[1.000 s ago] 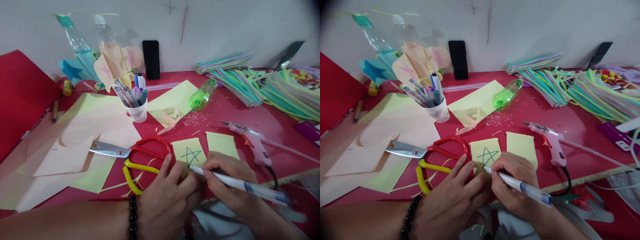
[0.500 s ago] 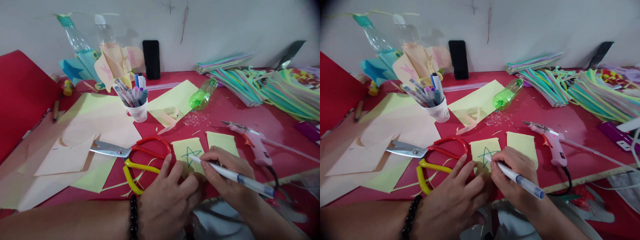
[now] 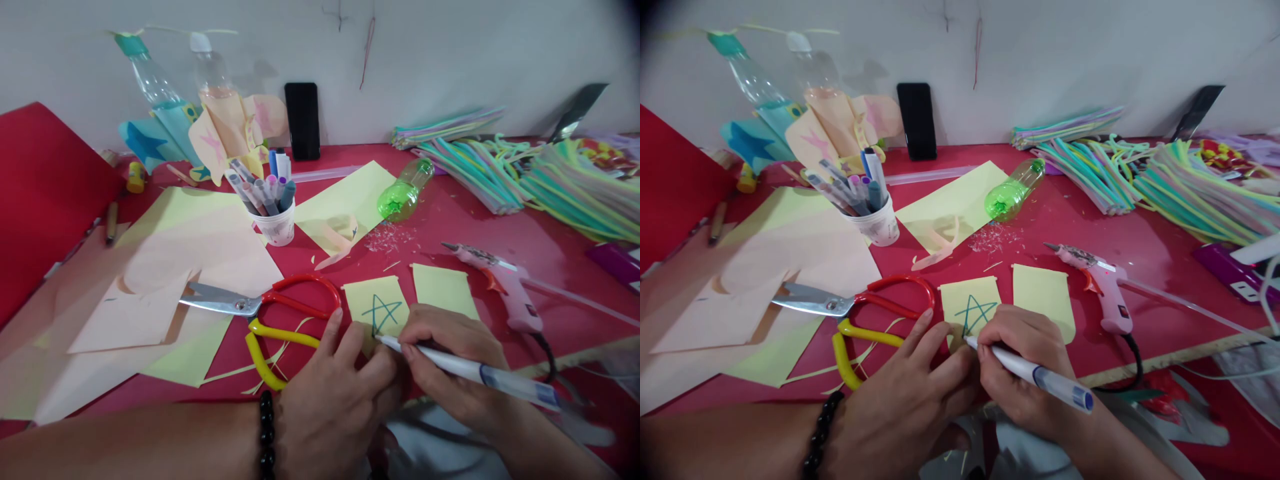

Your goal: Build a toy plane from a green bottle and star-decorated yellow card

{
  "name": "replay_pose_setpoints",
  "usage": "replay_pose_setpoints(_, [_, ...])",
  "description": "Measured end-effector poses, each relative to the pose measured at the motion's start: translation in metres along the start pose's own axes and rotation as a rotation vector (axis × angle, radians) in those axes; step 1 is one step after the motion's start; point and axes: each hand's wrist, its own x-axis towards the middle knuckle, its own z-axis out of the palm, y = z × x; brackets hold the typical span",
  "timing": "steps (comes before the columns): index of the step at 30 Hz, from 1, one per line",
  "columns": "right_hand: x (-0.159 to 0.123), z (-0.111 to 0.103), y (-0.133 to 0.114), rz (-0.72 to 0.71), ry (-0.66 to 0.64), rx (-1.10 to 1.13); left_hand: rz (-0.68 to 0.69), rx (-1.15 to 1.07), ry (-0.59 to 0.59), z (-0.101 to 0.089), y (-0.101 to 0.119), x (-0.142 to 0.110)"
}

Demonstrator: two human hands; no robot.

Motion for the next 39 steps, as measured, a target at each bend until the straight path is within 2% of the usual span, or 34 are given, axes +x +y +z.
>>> replay_pose_setpoints(7, [-0.0027,-0.0002,0.0012,0.006,-0.009,0.003,0.014,0.004,0.016,0.0004,0.0001,-0.0022])
replay_pose_setpoints(16, [-0.0028,-0.0014,0.0037,0.03,0.14,-0.039,0.025,0.029,0.04,0.0041,-0.0009,-0.0023])
replay_pose_setpoints(24, [0.0019,0.0005,0.0056,0.046,0.035,-0.006,0.028,0.11,0.061,0.0025,-0.0005,-0.0023])
replay_pose_setpoints(32, [0.0052,0.0049,0.0076,0.048,-0.017,0.033,0.036,0.153,0.061,0.0018,0.0003,-0.001])
replay_pose_setpoints(39, [0.0027,-0.0021,0.0068,0.077,0.025,-0.018,0.035,0.139,0.058,0.0008,0.0009,-0.0017])
